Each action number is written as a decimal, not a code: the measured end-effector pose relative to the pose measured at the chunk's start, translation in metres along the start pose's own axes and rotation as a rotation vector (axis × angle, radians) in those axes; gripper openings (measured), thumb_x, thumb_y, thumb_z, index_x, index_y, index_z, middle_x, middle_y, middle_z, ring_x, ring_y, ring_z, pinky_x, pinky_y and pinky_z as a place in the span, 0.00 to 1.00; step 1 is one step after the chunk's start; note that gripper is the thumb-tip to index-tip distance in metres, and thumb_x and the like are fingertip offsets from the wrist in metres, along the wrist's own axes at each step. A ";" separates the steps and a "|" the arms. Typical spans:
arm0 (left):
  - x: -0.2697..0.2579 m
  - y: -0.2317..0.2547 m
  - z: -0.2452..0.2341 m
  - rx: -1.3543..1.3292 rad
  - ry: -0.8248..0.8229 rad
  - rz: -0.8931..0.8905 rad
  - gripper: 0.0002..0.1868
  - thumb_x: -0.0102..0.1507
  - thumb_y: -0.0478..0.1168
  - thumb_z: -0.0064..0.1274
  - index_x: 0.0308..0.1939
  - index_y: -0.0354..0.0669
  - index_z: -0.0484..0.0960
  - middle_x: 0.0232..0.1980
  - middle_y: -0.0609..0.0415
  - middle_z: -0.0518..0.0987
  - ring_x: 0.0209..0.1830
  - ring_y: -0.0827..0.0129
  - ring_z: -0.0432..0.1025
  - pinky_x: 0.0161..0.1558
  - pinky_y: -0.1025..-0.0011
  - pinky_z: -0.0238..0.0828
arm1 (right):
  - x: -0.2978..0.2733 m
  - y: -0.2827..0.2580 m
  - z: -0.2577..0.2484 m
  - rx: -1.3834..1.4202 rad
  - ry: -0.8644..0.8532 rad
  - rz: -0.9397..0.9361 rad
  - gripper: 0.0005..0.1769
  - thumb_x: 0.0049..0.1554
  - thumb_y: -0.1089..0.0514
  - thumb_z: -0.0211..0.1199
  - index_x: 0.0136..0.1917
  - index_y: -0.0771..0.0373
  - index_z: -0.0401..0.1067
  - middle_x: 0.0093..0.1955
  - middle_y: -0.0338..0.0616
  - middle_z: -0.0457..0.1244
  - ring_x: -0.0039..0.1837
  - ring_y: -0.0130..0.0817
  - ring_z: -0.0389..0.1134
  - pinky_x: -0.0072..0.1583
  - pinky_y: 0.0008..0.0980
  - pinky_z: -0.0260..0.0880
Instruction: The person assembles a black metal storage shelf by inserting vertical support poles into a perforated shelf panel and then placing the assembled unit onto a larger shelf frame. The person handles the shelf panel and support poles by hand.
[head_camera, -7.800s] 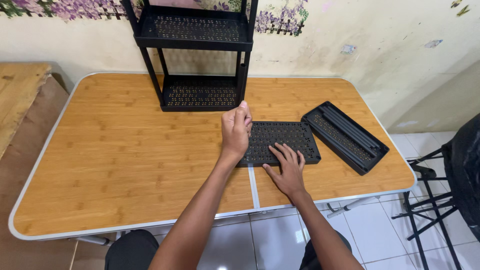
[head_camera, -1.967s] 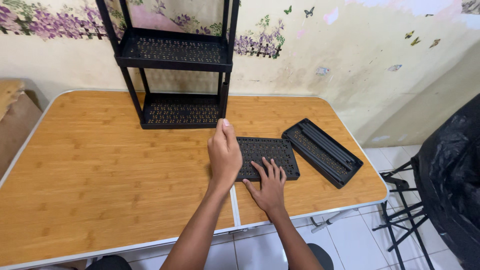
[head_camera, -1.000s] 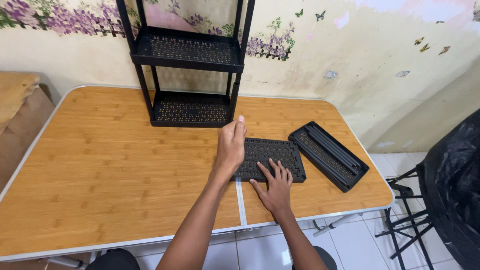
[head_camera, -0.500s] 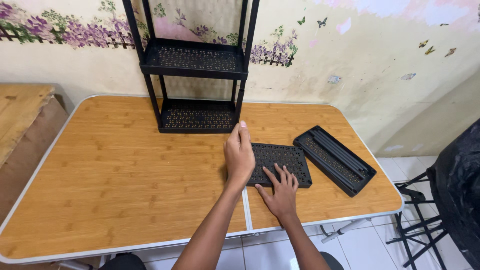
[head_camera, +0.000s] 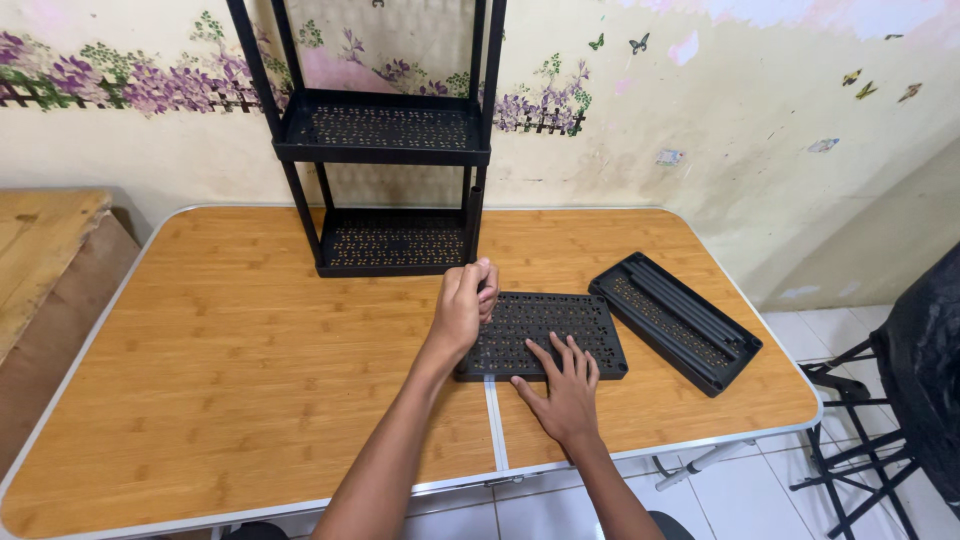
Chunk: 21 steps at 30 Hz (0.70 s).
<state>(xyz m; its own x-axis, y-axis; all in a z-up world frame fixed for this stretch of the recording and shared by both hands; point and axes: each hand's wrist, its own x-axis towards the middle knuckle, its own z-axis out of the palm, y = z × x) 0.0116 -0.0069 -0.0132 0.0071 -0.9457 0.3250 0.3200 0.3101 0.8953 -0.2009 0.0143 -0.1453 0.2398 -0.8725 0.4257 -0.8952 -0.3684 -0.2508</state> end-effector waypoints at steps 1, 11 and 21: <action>0.000 0.003 0.004 0.102 0.070 -0.016 0.26 0.73 0.50 0.30 0.21 0.46 0.60 0.17 0.62 0.57 0.16 0.76 0.51 0.21 0.72 0.50 | 0.001 0.000 -0.001 -0.002 -0.003 0.006 0.37 0.53 0.29 0.62 0.72 0.41 0.66 0.78 0.47 0.52 0.81 0.48 0.43 0.77 0.55 0.33; -0.018 0.024 0.046 0.434 0.455 0.079 0.21 0.75 0.50 0.29 0.36 0.39 0.68 0.28 0.53 0.69 0.26 0.68 0.66 0.34 0.64 0.63 | 0.001 -0.006 -0.005 -0.004 -0.021 0.033 0.37 0.53 0.30 0.62 0.72 0.41 0.66 0.77 0.47 0.52 0.81 0.48 0.43 0.77 0.53 0.33; -0.017 -0.012 0.029 0.415 0.429 0.298 0.30 0.75 0.49 0.30 0.19 0.41 0.64 0.17 0.60 0.61 0.17 0.75 0.55 0.22 0.69 0.50 | 0.000 -0.007 -0.007 0.012 -0.001 0.015 0.37 0.52 0.30 0.63 0.71 0.41 0.67 0.77 0.47 0.52 0.80 0.48 0.44 0.77 0.54 0.34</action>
<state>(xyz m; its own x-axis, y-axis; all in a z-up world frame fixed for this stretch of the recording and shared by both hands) -0.0202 0.0081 -0.0203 0.4428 -0.7422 0.5030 -0.1447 0.4945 0.8570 -0.1969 0.0191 -0.1370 0.2268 -0.8781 0.4214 -0.8943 -0.3591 -0.2671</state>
